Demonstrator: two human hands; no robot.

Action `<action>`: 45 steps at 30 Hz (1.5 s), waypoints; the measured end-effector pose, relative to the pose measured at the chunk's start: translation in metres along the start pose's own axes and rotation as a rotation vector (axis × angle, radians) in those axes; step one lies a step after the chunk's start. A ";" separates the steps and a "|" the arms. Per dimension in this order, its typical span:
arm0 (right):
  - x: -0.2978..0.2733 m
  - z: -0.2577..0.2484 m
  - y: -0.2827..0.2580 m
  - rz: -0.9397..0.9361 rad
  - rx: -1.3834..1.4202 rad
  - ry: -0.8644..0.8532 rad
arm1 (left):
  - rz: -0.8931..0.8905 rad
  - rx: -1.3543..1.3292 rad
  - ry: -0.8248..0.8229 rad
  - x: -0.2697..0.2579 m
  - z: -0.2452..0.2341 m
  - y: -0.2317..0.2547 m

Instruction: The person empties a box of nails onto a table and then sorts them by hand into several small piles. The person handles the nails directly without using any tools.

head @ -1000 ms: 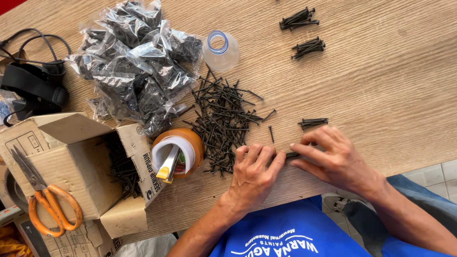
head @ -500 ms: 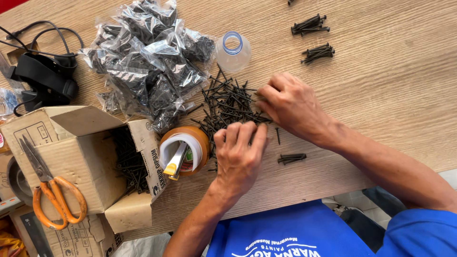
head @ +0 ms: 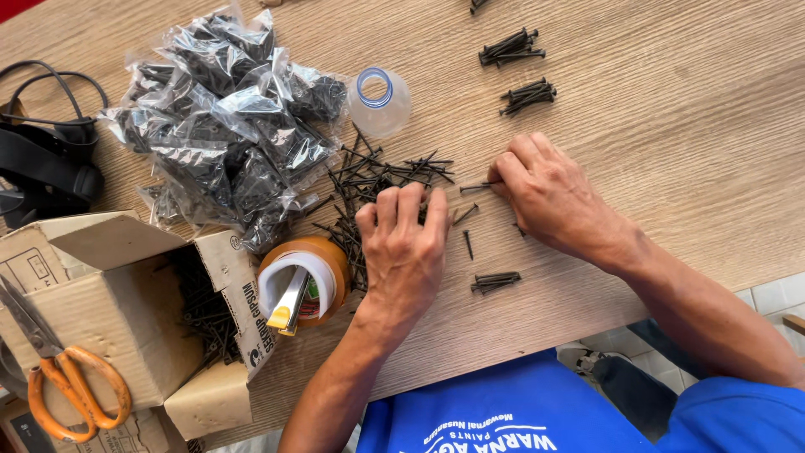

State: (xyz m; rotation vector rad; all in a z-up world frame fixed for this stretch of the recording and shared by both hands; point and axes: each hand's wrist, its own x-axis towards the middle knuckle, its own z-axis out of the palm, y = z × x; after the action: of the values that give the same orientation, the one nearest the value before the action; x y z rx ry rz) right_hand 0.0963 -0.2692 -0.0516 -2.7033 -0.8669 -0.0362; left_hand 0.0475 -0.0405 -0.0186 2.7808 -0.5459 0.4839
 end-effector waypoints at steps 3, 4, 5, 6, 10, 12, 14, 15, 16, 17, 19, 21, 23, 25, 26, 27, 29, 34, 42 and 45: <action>-0.002 0.003 0.006 0.000 0.042 -0.015 | 0.069 -0.052 0.049 0.013 0.009 0.001; 0.000 -0.007 0.003 0.000 0.041 -0.011 | 0.072 -0.050 0.051 0.015 0.014 0.001; 0.003 -0.018 0.001 -0.023 0.074 -0.020 | 0.088 -0.065 0.050 0.016 0.020 0.001; 0.005 -0.028 -0.002 -0.045 0.107 -0.028 | 0.104 -0.080 0.048 0.017 0.025 0.001; -0.001 -0.031 0.017 -0.015 0.198 -0.056 | 0.130 -0.085 0.047 0.018 0.033 0.003; -0.001 -0.027 0.021 0.003 0.234 -0.034 | 0.130 -0.084 0.067 0.019 0.034 0.002; 0.000 -0.022 0.021 -0.002 0.238 -0.016 | 0.146 -0.085 0.063 0.022 0.032 0.003; 0.000 -0.019 0.021 -0.007 0.243 -0.003 | 0.159 -0.088 0.056 0.022 0.031 0.003; 0.001 -0.018 0.019 -0.007 0.245 -0.005 | 0.157 -0.088 0.054 0.022 0.028 0.003; 0.002 -0.018 0.018 -0.009 0.244 0.002 | 0.174 -0.079 0.052 0.023 0.025 0.003; 0.004 -0.016 0.018 -0.011 0.242 0.008 | 0.192 -0.070 0.050 0.023 0.016 0.002; 0.005 -0.013 0.018 -0.009 0.235 0.016 | 0.186 -0.056 0.042 0.020 0.003 -0.001; 0.007 -0.019 0.013 -0.012 0.250 0.011 | 0.173 -0.067 0.007 0.010 -0.010 -0.011; 0.010 -0.018 0.010 -0.014 0.266 0.005 | 0.160 -0.078 -0.029 0.002 -0.021 -0.019; 0.012 -0.013 0.009 -0.049 0.250 0.027 | 0.131 -0.127 -0.018 -0.001 -0.027 -0.021; 0.015 -0.009 0.010 -0.085 0.232 0.050 | 0.102 -0.177 -0.003 -0.004 -0.032 -0.024; 0.022 -0.002 0.006 -0.119 0.260 0.063 | 0.073 -0.249 0.000 -0.009 -0.033 -0.030; 0.026 0.004 -0.014 -0.177 0.221 0.115 | 0.007 -0.371 0.052 -0.018 -0.031 -0.037; 0.023 0.012 -0.051 -0.240 0.127 0.163 | -0.075 -0.433 0.068 -0.017 -0.035 -0.039; 0.023 0.009 -0.044 -0.227 0.084 0.167 | -0.081 -0.441 0.064 -0.017 -0.036 -0.038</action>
State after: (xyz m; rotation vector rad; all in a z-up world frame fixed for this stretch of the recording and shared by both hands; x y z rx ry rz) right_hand 0.0896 -0.2196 -0.0455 -2.4711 -1.0912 -0.2642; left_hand 0.0383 0.0106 0.0007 2.3489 -0.4589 0.3790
